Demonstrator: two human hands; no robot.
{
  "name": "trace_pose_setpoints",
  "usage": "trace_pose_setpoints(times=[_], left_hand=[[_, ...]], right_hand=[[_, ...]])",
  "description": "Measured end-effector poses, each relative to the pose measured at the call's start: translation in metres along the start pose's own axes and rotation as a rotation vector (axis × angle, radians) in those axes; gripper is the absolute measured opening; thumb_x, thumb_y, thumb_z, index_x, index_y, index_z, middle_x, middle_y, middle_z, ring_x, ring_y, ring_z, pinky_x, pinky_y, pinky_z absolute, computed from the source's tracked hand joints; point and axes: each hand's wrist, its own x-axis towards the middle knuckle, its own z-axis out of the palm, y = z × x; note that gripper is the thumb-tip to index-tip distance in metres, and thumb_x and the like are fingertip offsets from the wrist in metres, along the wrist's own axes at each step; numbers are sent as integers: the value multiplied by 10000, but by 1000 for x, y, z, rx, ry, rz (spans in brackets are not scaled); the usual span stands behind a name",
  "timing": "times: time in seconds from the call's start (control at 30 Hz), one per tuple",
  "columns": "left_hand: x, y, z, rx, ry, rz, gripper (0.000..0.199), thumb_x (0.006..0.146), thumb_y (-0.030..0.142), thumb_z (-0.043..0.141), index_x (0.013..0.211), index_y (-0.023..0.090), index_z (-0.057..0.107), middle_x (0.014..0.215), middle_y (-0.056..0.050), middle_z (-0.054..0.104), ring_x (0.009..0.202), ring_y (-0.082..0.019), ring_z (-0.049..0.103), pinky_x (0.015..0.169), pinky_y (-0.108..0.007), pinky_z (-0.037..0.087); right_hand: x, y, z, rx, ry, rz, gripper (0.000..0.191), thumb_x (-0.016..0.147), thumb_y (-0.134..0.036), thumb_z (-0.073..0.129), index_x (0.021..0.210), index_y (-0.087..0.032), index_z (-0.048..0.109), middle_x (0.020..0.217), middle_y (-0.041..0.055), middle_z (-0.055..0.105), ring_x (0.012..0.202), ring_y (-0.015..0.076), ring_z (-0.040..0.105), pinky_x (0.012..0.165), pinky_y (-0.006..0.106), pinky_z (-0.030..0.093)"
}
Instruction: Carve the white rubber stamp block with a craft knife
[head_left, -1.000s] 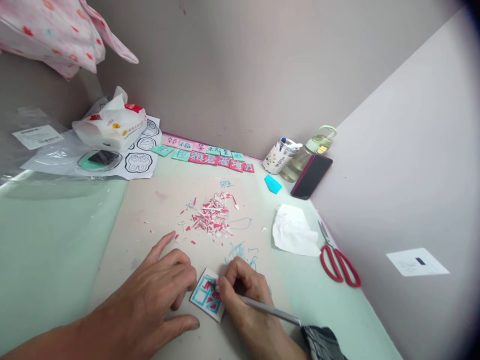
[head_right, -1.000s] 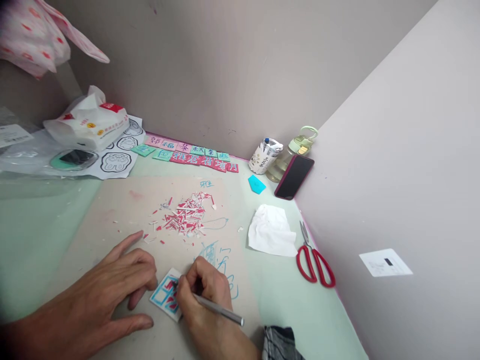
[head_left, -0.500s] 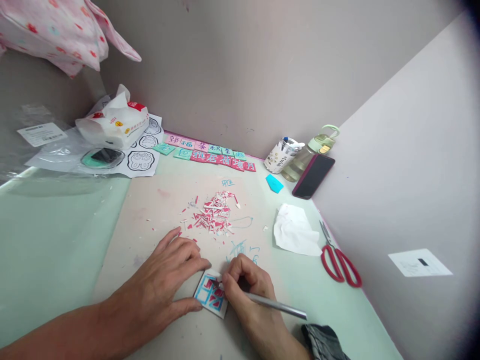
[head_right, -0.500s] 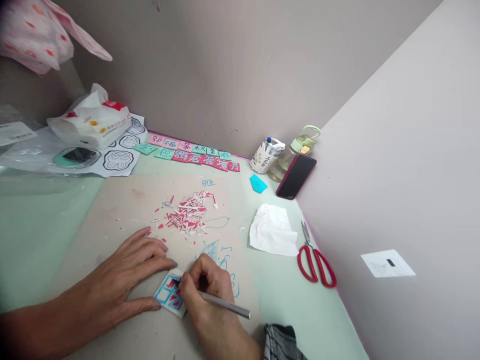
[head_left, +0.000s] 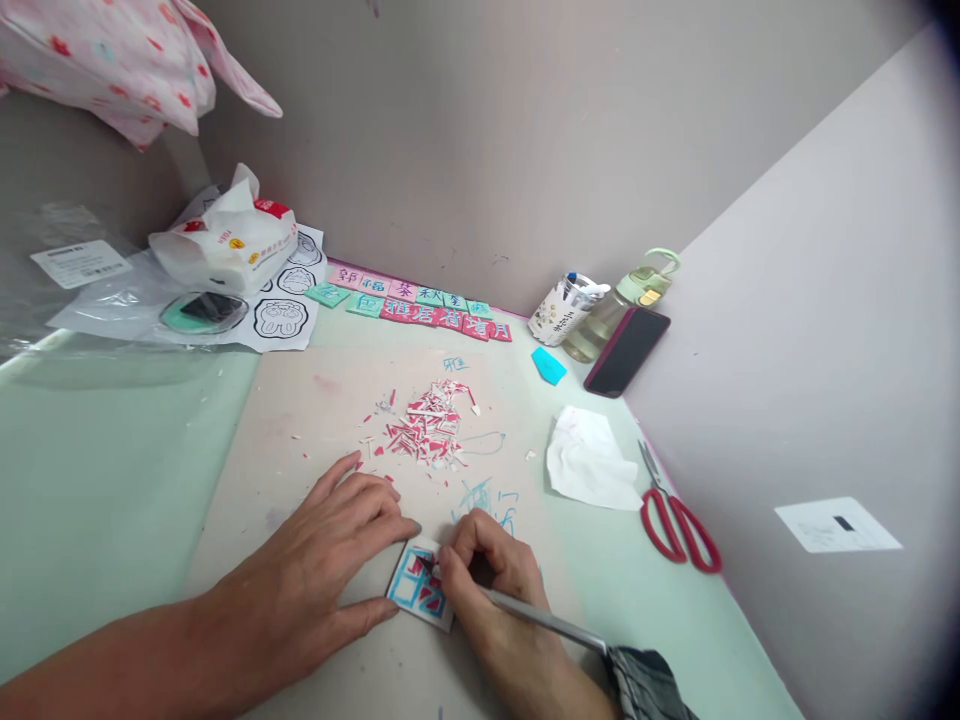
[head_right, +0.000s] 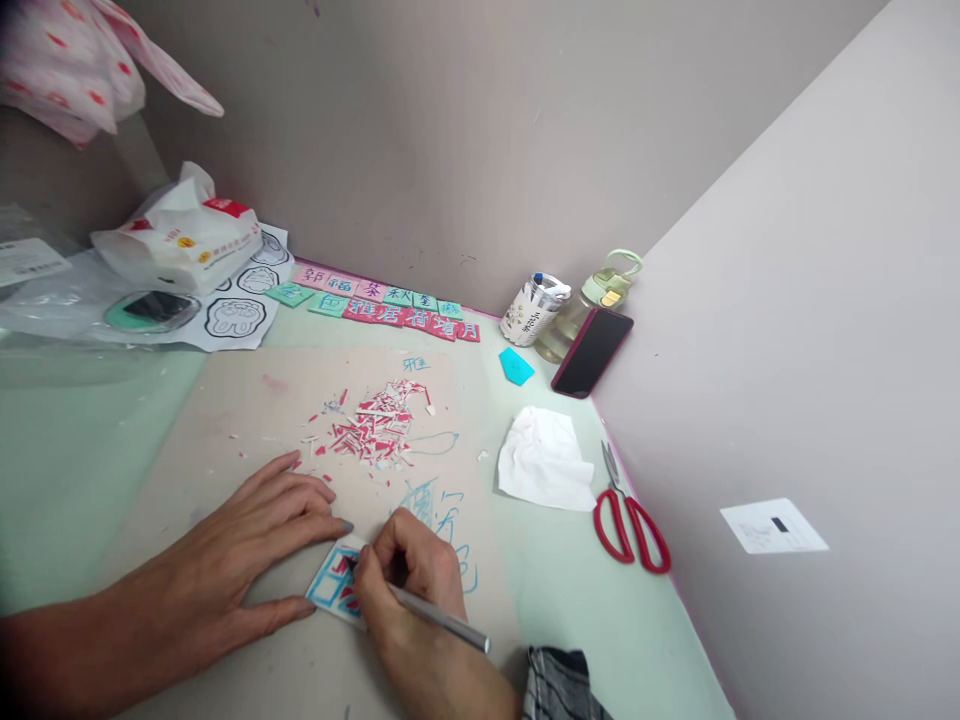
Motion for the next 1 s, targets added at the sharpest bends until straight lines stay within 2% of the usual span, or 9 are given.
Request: trace_pose_setpoints(times=[0.13,0.5,1.0], left_hand=[[0,-2,-2,-11,-24,4,453,847,145,757,1231,291,566,1143,4,639,1149,-234,587,1237,-521,129],[0,-2,1,-16,9,-14,442,833,142,805,1187,286,583,1089,17,643,1159,-229,584,1241,-514,100],[-1,-1,0,6,18,-43,399,835,169,796,1176,285,626,1068,14,663,1144,-238,604,1248,-538,147]], right_hand=[[0,2,1,-15,0,-6,284,878,-300,554,645,-233,405,605,-51,428,575,125,376,536,249,304],[-3,4,2,-57,-46,-41,249,904,-258,507,675,-229,413,635,-47,447,608,126,390,569,258,301],[-6,1,1,-92,-50,-47,253,907,-258,526,672,-228,437,641,-30,490,619,140,436,584,271,321]])
